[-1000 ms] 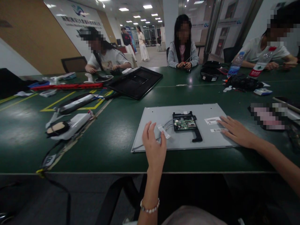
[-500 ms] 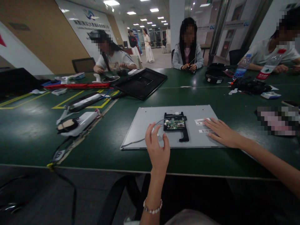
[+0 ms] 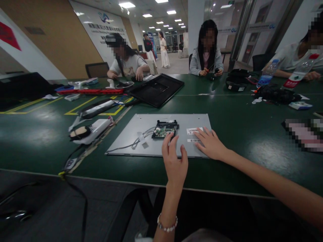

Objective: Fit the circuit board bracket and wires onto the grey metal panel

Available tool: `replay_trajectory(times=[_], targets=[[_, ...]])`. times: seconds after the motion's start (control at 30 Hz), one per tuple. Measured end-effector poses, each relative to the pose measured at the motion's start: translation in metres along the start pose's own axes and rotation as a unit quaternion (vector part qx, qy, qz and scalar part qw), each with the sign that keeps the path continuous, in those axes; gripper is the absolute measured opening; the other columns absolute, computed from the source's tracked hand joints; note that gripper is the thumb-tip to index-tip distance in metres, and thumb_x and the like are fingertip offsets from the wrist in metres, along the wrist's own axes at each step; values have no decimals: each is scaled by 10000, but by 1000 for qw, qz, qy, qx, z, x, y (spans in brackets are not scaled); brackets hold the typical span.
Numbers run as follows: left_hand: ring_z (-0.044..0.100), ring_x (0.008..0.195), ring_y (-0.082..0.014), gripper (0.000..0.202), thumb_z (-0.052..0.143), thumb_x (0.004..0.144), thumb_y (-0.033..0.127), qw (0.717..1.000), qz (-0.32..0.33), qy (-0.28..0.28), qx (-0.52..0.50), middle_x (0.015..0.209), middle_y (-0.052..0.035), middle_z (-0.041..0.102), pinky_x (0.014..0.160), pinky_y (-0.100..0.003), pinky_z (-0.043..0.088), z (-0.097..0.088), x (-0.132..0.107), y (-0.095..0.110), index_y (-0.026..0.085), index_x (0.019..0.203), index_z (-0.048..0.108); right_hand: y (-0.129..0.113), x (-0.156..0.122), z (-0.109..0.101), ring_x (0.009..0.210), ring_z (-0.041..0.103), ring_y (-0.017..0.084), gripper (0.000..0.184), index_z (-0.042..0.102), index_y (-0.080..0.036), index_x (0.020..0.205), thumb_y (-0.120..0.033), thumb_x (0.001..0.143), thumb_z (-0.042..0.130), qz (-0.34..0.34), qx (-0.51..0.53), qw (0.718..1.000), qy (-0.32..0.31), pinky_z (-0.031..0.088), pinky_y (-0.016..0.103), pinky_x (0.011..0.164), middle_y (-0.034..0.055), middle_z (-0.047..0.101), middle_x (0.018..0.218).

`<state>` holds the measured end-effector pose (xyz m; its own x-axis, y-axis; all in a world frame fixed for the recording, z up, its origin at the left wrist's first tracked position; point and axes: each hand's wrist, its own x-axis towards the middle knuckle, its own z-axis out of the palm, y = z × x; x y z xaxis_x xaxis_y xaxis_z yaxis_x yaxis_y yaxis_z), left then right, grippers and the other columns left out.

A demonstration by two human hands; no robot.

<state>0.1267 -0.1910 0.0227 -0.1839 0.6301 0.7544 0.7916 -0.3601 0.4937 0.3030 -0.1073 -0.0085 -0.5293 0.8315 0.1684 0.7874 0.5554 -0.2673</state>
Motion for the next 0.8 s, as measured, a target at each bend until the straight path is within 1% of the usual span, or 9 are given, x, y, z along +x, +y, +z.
replay_trajectory(times=[0.17, 0.3, 0.4, 0.5, 0.57, 0.6, 0.67, 0.7, 0.8], targets=[[481, 1297, -249, 285, 503, 920, 163, 1000, 11, 9, 0, 1316, -153, 539, 1086, -443, 409, 2, -2, -2, 176, 1202, 545, -30, 22, 3, 1456, 181, 401, 631, 350, -148, 1501, -509, 985, 308, 6, -16, 999, -34, 171, 612, 1131, 148, 269, 1594], [476, 1305, -250, 281, 503, 921, 157, 1000, 15, 0, -4, 1315, -150, 542, 1090, -451, 408, 1, -2, -1, 180, 1199, 541, -42, 36, 8, 1464, 196, 351, 638, 334, -118, 1505, -484, 982, 321, -9, -18, 999, -37, 163, 539, 1154, 158, 256, 1596], [485, 1297, -251, 280, 491, 927, 171, 1000, 19, -23, 10, 1315, -143, 546, 1085, -455, 414, -6, 3, -9, 189, 1203, 536, -47, 43, 12, 1465, 196, 341, 638, 348, -115, 1498, -487, 981, 319, -8, -17, 999, -31, 165, 513, 1158, 159, 264, 1594], [457, 1322, -262, 315, 495, 925, 202, 995, 27, -68, 63, 1349, -143, 529, 1105, -462, 386, -18, 16, -33, 191, 1239, 525, -50, 46, 12, 1462, 206, 343, 640, 361, -115, 1492, -498, 981, 309, -4, -11, 999, -31, 168, 515, 1156, 165, 280, 1586], [386, 1378, -286, 396, 523, 915, 253, 987, 32, -110, 116, 1410, -150, 481, 1134, -484, 337, -29, 29, -57, 192, 1305, 492, -53, 47, 12, 1461, 209, 340, 640, 360, -120, 1494, -501, 983, 299, 1, -5, 999, -32, 164, 513, 1157, 164, 282, 1586], [327, 1412, -307, 485, 557, 900, 302, 979, 41, -140, 142, 1457, -157, 435, 1144, -505, 307, -34, 35, -70, 191, 1359, 451, -54, 47, 11, 1463, 206, 336, 640, 356, -122, 1497, -500, 984, 296, 4, -2, 999, -33, 161, 510, 1159, 163, 279, 1587], [210, 1457, -346, 699, 614, 860, 412, 956, 56, -216, 192, 1545, -163, 315, 1150, -553, 251, -43, 48, -96, 193, 1464, 340, -56, 48, 11, 1467, 195, 331, 641, 348, -124, 1502, -499, 985, 290, 10, 1, 999, -36, 154, 504, 1162, 163, 268, 1591], [175, 1465, -358, 773, 623, 845, 459, 941, 65, -254, 212, 1570, -160, 269, 1149, -569, 231, -46, 53, -108, 198, 1495, 295, -57, 49, 10, 1469, 191, 330, 643, 344, -125, 1505, -500, 985, 288, 12, 2, 999, -39, 153, 503, 1162, 163, 262, 1593], [140, 1472, -364, 845, 588, 841, 562, 903, 83, -340, 251, 1600, -140, 205, 1148, -571, 203, -49, 65, -136, 216, 1532, 246, -59, 50, 9, 1470, 186, 330, 654, 332, -123, 1512, -507, 984, 278, 17, 4, 999, -49, 150, 502, 1164, 162, 250, 1598]])
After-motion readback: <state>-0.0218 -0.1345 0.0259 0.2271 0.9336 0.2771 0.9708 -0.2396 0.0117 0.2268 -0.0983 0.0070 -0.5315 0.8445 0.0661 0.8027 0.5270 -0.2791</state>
